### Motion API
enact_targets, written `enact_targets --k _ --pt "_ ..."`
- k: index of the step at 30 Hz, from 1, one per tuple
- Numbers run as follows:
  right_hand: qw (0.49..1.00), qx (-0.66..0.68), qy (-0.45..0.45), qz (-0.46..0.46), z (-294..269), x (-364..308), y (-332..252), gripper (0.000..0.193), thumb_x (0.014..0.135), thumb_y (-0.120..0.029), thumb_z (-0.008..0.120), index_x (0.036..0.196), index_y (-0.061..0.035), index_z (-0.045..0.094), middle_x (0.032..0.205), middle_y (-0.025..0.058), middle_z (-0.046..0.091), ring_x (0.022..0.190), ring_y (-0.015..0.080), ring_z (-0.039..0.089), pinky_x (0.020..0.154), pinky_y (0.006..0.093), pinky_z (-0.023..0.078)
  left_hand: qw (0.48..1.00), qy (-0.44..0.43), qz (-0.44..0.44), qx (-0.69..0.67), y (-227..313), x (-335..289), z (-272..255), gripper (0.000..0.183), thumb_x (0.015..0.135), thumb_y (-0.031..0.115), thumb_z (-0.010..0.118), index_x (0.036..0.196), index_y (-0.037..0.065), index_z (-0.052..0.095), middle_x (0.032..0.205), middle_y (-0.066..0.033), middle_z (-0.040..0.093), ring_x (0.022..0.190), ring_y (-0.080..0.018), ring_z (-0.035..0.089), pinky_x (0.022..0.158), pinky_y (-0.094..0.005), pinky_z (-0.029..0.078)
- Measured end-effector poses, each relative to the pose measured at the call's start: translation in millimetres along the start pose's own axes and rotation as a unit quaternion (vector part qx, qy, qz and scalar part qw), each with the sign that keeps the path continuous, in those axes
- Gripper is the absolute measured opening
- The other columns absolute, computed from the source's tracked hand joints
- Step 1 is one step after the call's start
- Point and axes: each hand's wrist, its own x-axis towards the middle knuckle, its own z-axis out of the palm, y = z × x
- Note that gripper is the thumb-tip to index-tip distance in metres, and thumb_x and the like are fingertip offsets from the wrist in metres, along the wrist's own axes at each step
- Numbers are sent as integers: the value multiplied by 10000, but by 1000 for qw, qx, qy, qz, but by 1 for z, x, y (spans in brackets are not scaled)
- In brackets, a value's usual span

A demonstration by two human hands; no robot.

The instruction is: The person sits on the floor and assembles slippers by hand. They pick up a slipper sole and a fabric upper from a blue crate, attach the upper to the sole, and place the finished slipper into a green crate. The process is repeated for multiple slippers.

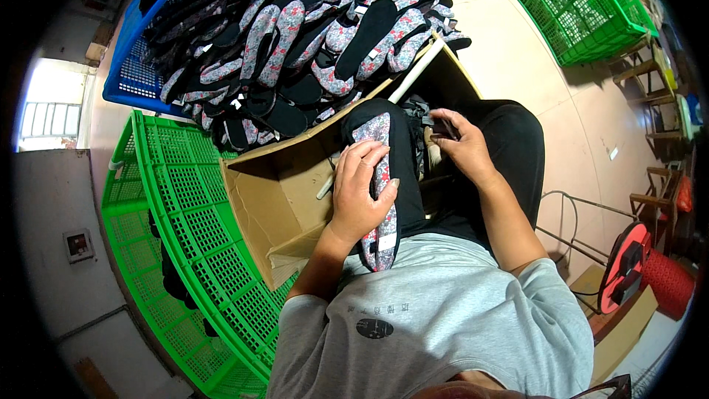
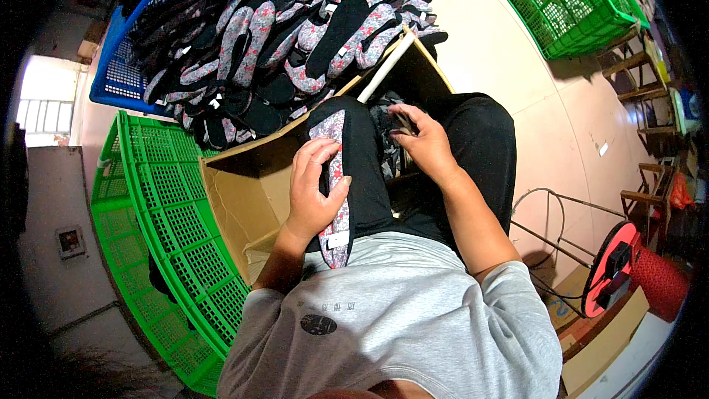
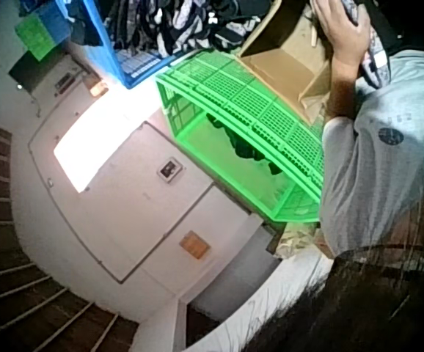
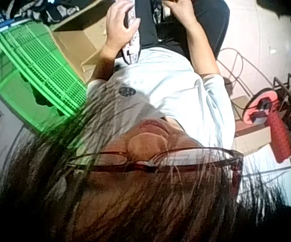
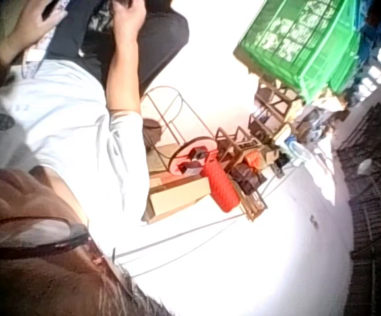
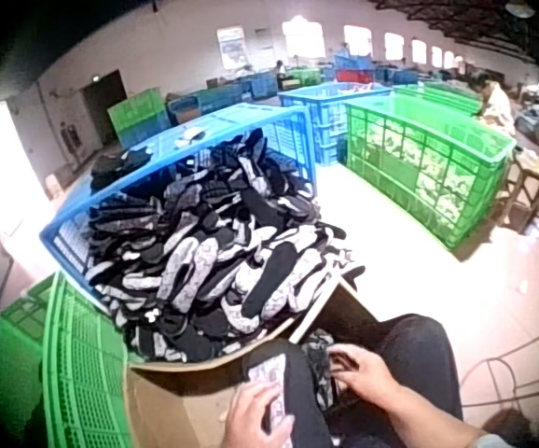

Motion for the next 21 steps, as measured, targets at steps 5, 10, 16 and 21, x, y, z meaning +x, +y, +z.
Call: enact_targets --k 5,10,16,21 --pt "975 182 -84 92 1 -1 1 295 940 -167 650 1183 -3 608 1052 63 657 901 105 630 835 260 499 997 -9 38 73 6 3 -3 443 729 111 713 1150 33 601 1184 -159 585 1121 -362 552 1032 -439 400" --pt "941 290 -139 103 20 -12 -6 329 968 -189 618 1211 20 543 1061 56 606 925 137 640 797 255 518 991 -53 88 81 17 4 5 324 738 92 720 1050 29 654 1181 -143 614 1094 -343 589 941 -432 472" --pt "956 232 -64 167 28 -13 2 350 920 -249 687 1127 -2 551 915 37 564 766 81 555 675 241 475 985 -122 112 50 27 5 11 292 749 104 725 1025 28 666 1170 -130 638 1109 -322 604 960 -418 477" --pt "906 312 -77 274 23 -16 -8 204 904 -232 645 1039 -126 535 769 -37 526 551 44 431 423 216 280 997 -8 71 16 14 5 11 175 776 31 700 948 22 675 980 -133 683 950 -303 653 866 -385 510"
